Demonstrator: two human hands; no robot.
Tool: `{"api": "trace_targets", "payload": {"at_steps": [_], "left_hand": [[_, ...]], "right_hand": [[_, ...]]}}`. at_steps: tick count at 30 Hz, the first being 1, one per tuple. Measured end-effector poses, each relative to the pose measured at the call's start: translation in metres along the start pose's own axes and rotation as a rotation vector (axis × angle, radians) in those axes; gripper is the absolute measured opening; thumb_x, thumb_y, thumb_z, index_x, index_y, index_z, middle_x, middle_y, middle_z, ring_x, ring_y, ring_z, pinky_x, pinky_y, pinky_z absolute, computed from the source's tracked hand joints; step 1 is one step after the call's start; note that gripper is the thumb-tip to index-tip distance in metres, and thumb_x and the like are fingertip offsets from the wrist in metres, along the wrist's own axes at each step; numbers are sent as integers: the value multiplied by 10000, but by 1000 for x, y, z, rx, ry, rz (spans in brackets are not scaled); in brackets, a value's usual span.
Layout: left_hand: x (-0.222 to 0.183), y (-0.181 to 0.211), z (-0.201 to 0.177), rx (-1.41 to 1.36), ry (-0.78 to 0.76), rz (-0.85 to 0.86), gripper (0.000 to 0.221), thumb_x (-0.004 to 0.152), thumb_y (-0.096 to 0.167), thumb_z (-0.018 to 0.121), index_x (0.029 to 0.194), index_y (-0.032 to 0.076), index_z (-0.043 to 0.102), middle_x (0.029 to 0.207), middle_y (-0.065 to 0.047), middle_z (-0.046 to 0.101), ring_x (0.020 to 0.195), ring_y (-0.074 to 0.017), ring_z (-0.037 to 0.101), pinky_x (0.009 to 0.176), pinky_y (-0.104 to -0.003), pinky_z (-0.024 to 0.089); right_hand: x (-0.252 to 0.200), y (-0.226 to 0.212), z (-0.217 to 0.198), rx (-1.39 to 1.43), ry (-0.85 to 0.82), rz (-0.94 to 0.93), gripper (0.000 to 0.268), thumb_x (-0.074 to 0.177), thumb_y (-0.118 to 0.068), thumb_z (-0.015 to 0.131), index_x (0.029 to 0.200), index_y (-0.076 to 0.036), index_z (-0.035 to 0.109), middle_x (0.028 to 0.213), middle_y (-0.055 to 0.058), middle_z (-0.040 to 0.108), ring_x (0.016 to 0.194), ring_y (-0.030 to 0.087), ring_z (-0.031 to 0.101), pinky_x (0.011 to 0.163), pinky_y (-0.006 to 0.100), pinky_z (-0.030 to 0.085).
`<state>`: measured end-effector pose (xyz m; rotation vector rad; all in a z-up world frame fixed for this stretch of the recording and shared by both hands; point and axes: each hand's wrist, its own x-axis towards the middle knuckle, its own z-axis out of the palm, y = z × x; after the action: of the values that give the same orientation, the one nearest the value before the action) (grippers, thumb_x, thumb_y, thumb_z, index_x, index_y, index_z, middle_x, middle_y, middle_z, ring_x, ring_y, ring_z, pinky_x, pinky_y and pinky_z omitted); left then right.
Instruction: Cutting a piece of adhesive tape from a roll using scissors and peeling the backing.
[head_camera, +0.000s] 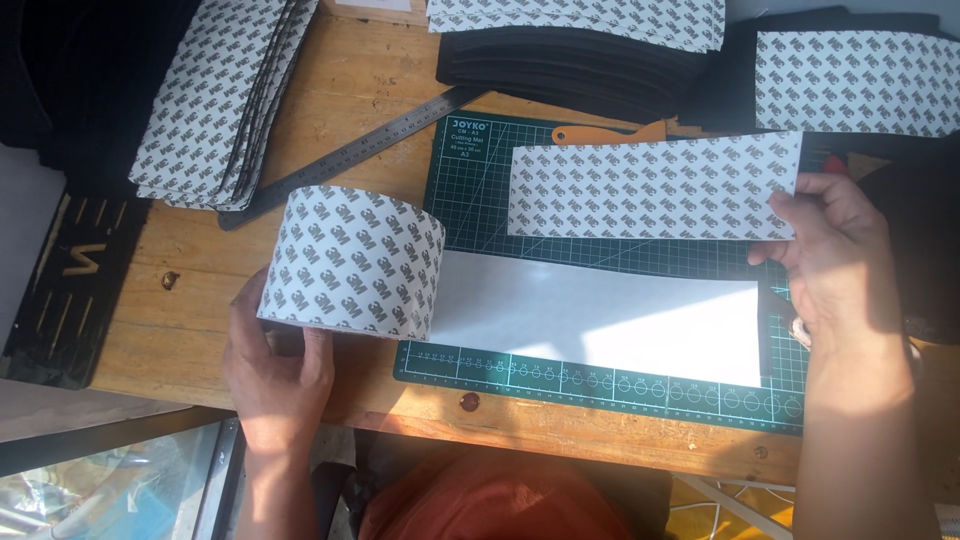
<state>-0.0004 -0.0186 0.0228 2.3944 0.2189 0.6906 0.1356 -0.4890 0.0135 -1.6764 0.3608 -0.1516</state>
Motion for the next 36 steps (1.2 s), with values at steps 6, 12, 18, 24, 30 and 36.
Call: {"api": "trace_targets", "payload": {"at_steps": [6, 12, 18, 24, 30, 36], "left_hand": [[-3, -1, 3, -7, 15, 33, 535, 1007, 280, 638, 1417, -18, 466, 1366, -230, 617, 1147, -408, 645, 877, -483, 510], [-2, -1, 5, -22, 13, 94, 538, 1004, 233, 634, 1424, -55, 463, 1322, -246, 582, 1177, -403, 614, 932, -480, 502], [-2, 2, 4, -7, -3, 108, 551, 1005, 250, 636, 1430, -50, 453, 1306, -249, 583, 1123, -378, 616, 848, -477, 516], [1, 11, -4, -71, 64, 264, 702, 1002, 347, 540, 1527, -31, 266, 1440, -290, 420, 1336, -407, 461, 1061, -554, 483], [-48, 73, -8, -476, 322, 291, 360, 1062, 287, 494, 1331, 50, 467, 1295, -151, 564, 1210, -272, 607, 1117, -419, 562], [-43, 138, 42, -933, -312, 176, 454, 1106, 308, 385, 1413, -25, 409, 1450, -222, 488, 1390, -333, 504, 1195, -456, 435]], "right_hand": [[-6, -4, -4, 43, 4, -72, 108, 1065, -118, 637, 1156, -142, 585, 1097, 15, 617, 944, 130, 635, 604, 251, 587], [-17, -19, -1, 56, 10, -87, 99, 1087, -108, 608, 1172, -127, 561, 1156, 44, 692, 944, 150, 692, 606, 232, 576], [-25, -29, 1, 50, 20, -96, 97, 1092, -87, 585, 1180, -116, 557, 1154, 51, 679, 960, 160, 686, 610, 233, 566], [-28, -35, 2, 66, 27, -82, 86, 1075, -93, 582, 1149, -136, 571, 1148, 31, 674, 963, 155, 671, 609, 239, 543], [-28, -33, 0, 93, 39, -76, 87, 1061, -113, 589, 1090, -194, 582, 1143, -12, 679, 990, 132, 671, 604, 216, 522], [-28, -35, -3, 56, 96, -46, 91, 1054, -154, 606, 1118, -214, 586, 1104, -56, 593, 813, 102, 629, 617, 203, 576]]}}
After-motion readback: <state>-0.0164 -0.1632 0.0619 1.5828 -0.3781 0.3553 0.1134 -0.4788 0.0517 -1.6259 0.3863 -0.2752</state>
